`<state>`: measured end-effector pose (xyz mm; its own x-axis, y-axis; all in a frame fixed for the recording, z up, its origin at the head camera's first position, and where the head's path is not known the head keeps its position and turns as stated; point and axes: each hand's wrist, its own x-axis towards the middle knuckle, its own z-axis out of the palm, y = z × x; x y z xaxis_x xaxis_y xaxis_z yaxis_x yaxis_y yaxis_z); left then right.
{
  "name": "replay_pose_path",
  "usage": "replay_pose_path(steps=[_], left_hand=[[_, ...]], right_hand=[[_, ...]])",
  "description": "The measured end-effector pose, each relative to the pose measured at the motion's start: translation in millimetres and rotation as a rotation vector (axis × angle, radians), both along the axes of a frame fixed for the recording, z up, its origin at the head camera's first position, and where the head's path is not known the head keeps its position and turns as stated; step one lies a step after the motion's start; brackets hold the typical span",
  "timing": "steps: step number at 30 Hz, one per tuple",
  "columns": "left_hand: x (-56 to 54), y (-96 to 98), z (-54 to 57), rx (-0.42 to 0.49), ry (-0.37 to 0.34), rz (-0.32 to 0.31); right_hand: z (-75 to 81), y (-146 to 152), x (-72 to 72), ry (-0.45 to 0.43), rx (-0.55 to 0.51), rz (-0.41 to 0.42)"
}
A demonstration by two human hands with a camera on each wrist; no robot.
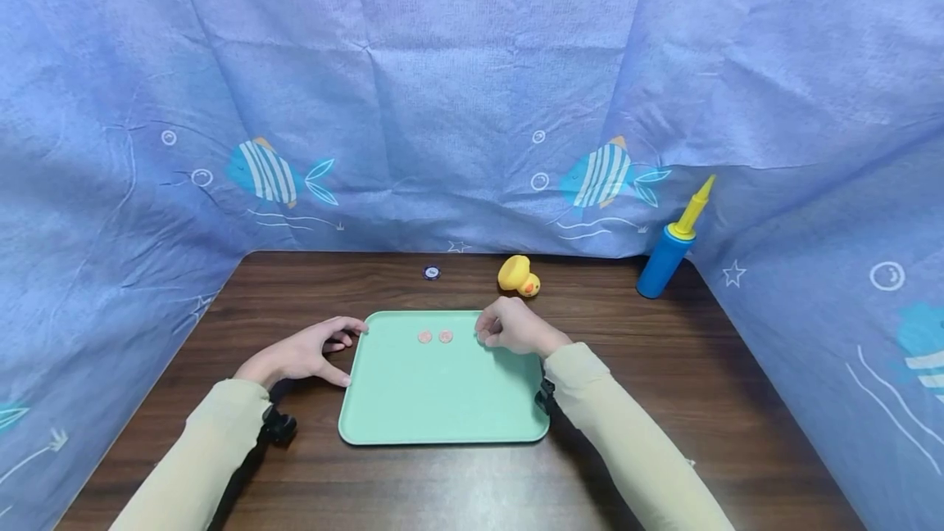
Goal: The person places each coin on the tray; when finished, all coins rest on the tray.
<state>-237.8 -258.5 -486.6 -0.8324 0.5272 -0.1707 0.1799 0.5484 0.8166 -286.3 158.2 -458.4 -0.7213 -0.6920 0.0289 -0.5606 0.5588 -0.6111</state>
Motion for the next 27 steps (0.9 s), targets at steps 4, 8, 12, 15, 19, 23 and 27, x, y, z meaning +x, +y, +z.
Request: replay_pose_path(steps=[4, 8, 12, 15, 19, 23, 27], left_hand=[[0.2, -0.5, 0.5, 0.0, 0.004, -0.002], [0.4, -0.1, 2.3, 0.009, 0.008, -0.004], [0.3, 0.2, 3.4, 0.02, 0.004, -0.003], [-0.3, 0.0, 2.7, 0.017, -0.002, 0.0], [-0.2, -0.2, 1.8, 0.004, -0.002, 0.001], [0.6, -0.3, 1.2, 0.002, 0.002, -0.002], [0.5, -0.3, 0.0, 0.003, 0.004, -0.006]], right_hand=[[-0.8, -8.9, -2.6, 0.04, 0.011, 0.017], [-2.6, -16.0, -5.1, 0.066, 0.028, 0.003], [-6.9, -20.9, -7.4, 0.065, 0.032, -0.007], [-8.9, -22.4, -7.6, 0.083, 0.036, 0.0], [-8.4, -23.2, -5.8, 0.103, 0.047, 0.003], [-7.5, -24.2, -4.3, 0.108, 0.066, -0.01], [-8.8, -25.4, -4.7, 0.117, 0.081, -0.019]])
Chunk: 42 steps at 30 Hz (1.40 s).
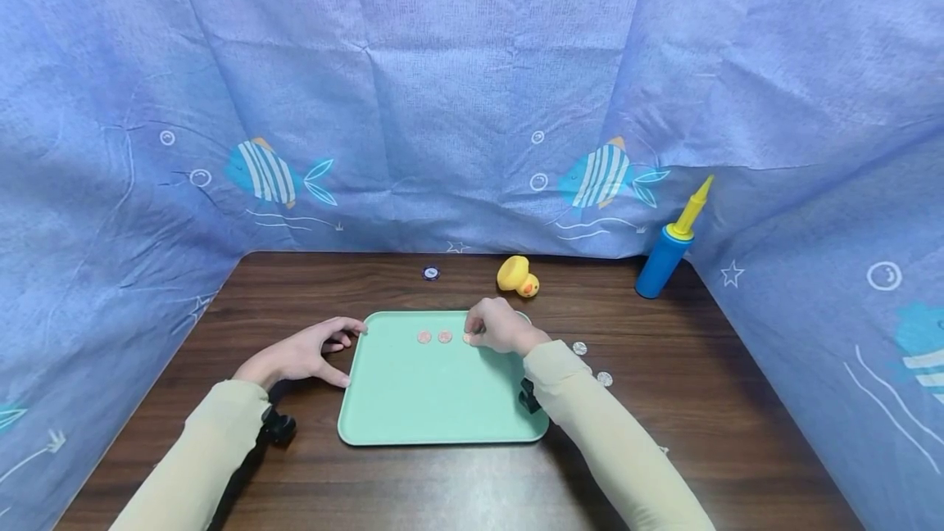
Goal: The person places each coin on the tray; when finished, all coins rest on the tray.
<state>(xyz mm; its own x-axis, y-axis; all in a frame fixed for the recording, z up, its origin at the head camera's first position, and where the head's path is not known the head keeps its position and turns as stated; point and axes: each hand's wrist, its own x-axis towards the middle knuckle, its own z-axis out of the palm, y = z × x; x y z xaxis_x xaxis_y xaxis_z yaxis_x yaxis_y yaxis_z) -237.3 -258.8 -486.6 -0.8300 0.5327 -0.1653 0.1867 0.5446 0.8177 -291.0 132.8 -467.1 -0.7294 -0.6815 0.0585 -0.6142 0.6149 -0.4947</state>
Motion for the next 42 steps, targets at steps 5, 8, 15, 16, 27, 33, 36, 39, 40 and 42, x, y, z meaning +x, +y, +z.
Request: replay_pose_path(steps=[5, 8, 15, 16, 27, 33, 36, 39, 40, 42], left_hand=[[0.2, 0.4, 0.4, -0.002, 0.002, -0.004], [0.5, 0.5, 1.5, 0.009, 0.0, -0.002], [0.7, 0.4, 1.3, 0.019, -0.013, 0.003], [0.8, 0.6, 1.3, 0.019, -0.013, 0.003], [0.5, 0.4, 0.5, 0.004, 0.009, -0.008], [0.1, -0.4, 0.0, 0.005, 0.011, -0.016], [-0.2, -0.4, 0.1, -0.001, 0.006, -0.014], [-0.6, -0.1, -0.3, -0.007, 0.004, -0.013], [-0.7, 0.0, -0.5, -0.007, 0.006, -0.013], [-0.6, 0.3, -0.5, -0.006, 0.009, -0.015]], right_hand=[[-1.7, -1.8, -1.2, 0.004, 0.001, -0.001], [-0.5, -1.8, -0.9, -0.002, -0.005, -0.004], [2.2, 9.3, -0.3, -0.034, 0.012, -0.034], [2.7, 12.2, 0.3, -0.041, 0.014, -0.041], [12.7, 53.1, 3.7, -0.038, 0.008, -0.11], [15.8, 79.7, 5.6, -0.026, 0.006, -0.139], [16.9, 93.2, 6.1, -0.026, 0.013, -0.146], [18.2, 105.7, 7.0, -0.037, 0.03, -0.165], [18.7, 109.7, 7.4, -0.039, 0.038, -0.173], [19.9, 117.2, 9.1, -0.04, 0.05, -0.184]])
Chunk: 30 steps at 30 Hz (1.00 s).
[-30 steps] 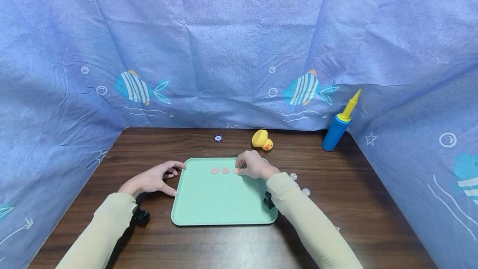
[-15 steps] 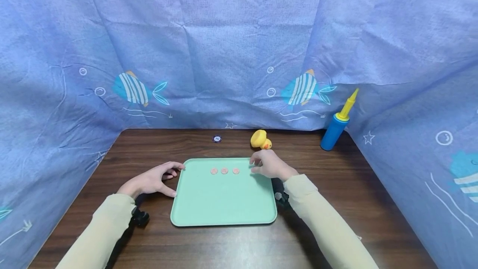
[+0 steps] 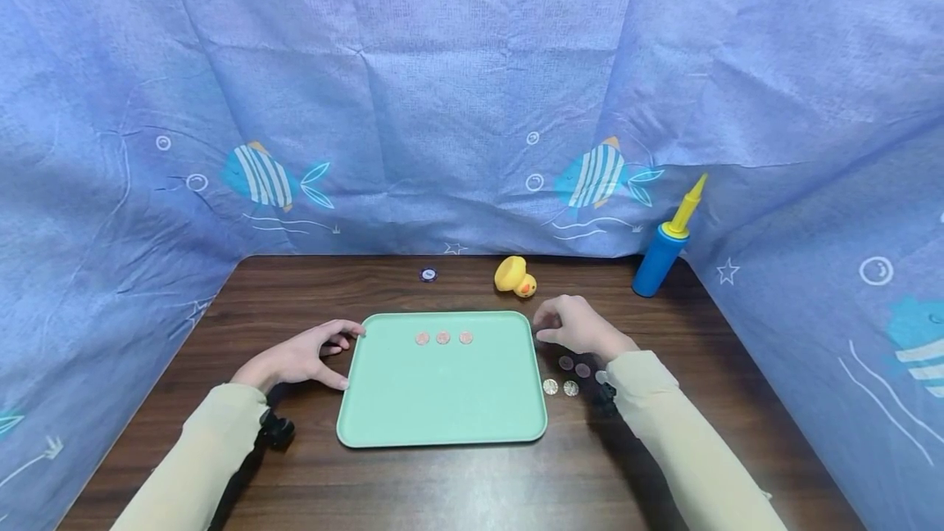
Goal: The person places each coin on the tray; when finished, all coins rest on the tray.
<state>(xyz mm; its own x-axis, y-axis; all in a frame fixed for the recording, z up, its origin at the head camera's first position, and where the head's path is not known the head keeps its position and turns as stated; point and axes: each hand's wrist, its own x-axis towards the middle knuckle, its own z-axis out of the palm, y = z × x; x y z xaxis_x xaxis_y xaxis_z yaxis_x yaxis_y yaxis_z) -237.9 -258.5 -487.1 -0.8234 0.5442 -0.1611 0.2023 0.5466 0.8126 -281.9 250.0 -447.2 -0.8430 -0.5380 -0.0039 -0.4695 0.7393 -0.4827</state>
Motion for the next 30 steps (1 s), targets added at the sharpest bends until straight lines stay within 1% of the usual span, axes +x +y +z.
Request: replay_pose_path(steps=[5, 7, 10, 15, 20, 23, 30], left_hand=[[1.1, 0.3, 1.0, 0.017, -0.01, 0.004], [1.0, 0.3, 1.6, 0.025, -0.011, 0.004], [0.4, 0.4, 2.0, 0.026, -0.01, 0.005], [0.5, 1.1, 2.2, 0.025, -0.015, 0.009], [0.1, 1.9, 2.0, 0.019, -0.023, 0.011], [-0.1, 1.8, 1.6, 0.007, -0.024, 0.012], [0.7, 1.2, 1.7, -0.007, -0.024, 0.012]], right_hand=[[-0.5, 18.2, 4.9, -0.001, 0.035, 0.011], [-1.5, 24.6, 7.4, -0.019, 0.047, 0.025], [-2.8, 30.6, 11.3, -0.074, 0.051, 0.051], [-4.2, 31.4, 18.4, -0.12, 0.047, 0.089], [-4.7, 29.0, 22.7, -0.116, 0.025, 0.126], [-4.8, 27.5, 23.3, -0.127, 0.024, 0.126], [-6.1, 23.9, 21.4, -0.129, 0.061, 0.119]])
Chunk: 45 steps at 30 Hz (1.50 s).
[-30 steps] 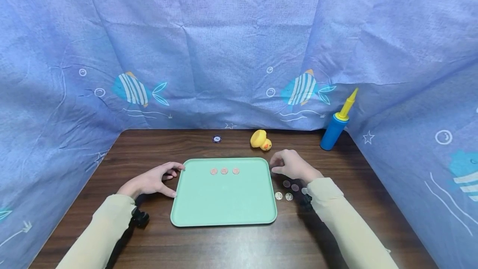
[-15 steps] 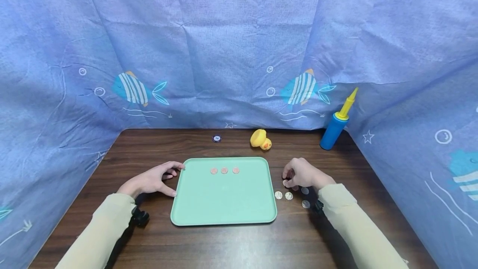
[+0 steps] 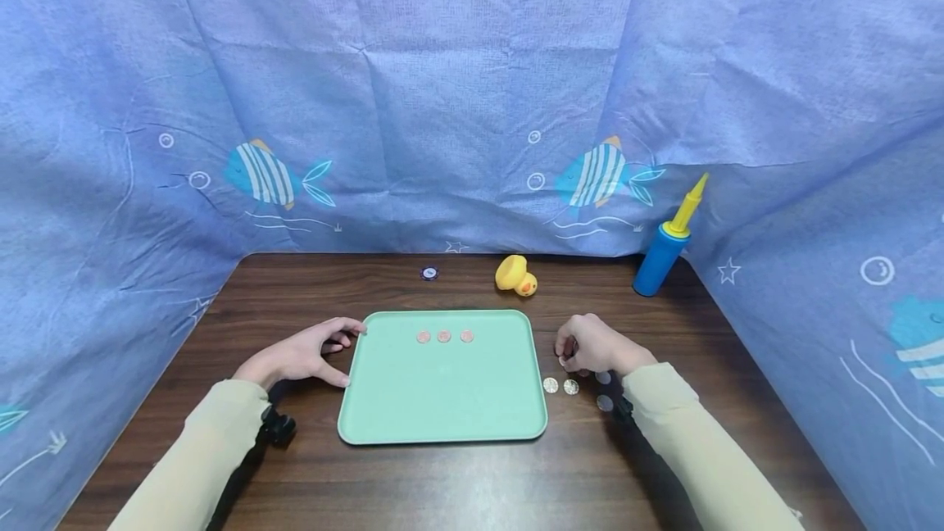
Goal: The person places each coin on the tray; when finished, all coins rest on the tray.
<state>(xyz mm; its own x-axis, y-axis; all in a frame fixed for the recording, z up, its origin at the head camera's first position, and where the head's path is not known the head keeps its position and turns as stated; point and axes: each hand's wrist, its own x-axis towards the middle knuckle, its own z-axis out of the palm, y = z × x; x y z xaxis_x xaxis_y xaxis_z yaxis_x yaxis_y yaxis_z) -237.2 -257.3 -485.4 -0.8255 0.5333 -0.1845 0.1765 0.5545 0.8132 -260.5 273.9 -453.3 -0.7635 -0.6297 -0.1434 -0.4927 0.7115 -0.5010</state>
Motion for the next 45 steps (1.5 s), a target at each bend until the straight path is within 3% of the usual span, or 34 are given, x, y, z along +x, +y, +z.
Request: replay_pose_path(steps=[8, 20, 32, 45], left_hand=[[-0.2, 0.5, -0.5, 0.005, 0.001, 0.005], [1.2, -0.4, 0.0, 0.014, -0.001, 0.006], [0.3, -1.3, -0.8, 0.013, 0.002, 0.005], [0.6, -1.2, -1.1, 0.024, -0.011, 0.015]], right_hand=[[0.6, -4.9, 0.3, -0.074, 0.035, -0.061], [3.4, -11.3, -0.1, -0.089, 0.092, -0.082], [2.1, -9.5, 4.6, 0.039, 0.096, -0.057], [1.4, -6.0, 5.3, 0.083, 0.019, 0.01]])
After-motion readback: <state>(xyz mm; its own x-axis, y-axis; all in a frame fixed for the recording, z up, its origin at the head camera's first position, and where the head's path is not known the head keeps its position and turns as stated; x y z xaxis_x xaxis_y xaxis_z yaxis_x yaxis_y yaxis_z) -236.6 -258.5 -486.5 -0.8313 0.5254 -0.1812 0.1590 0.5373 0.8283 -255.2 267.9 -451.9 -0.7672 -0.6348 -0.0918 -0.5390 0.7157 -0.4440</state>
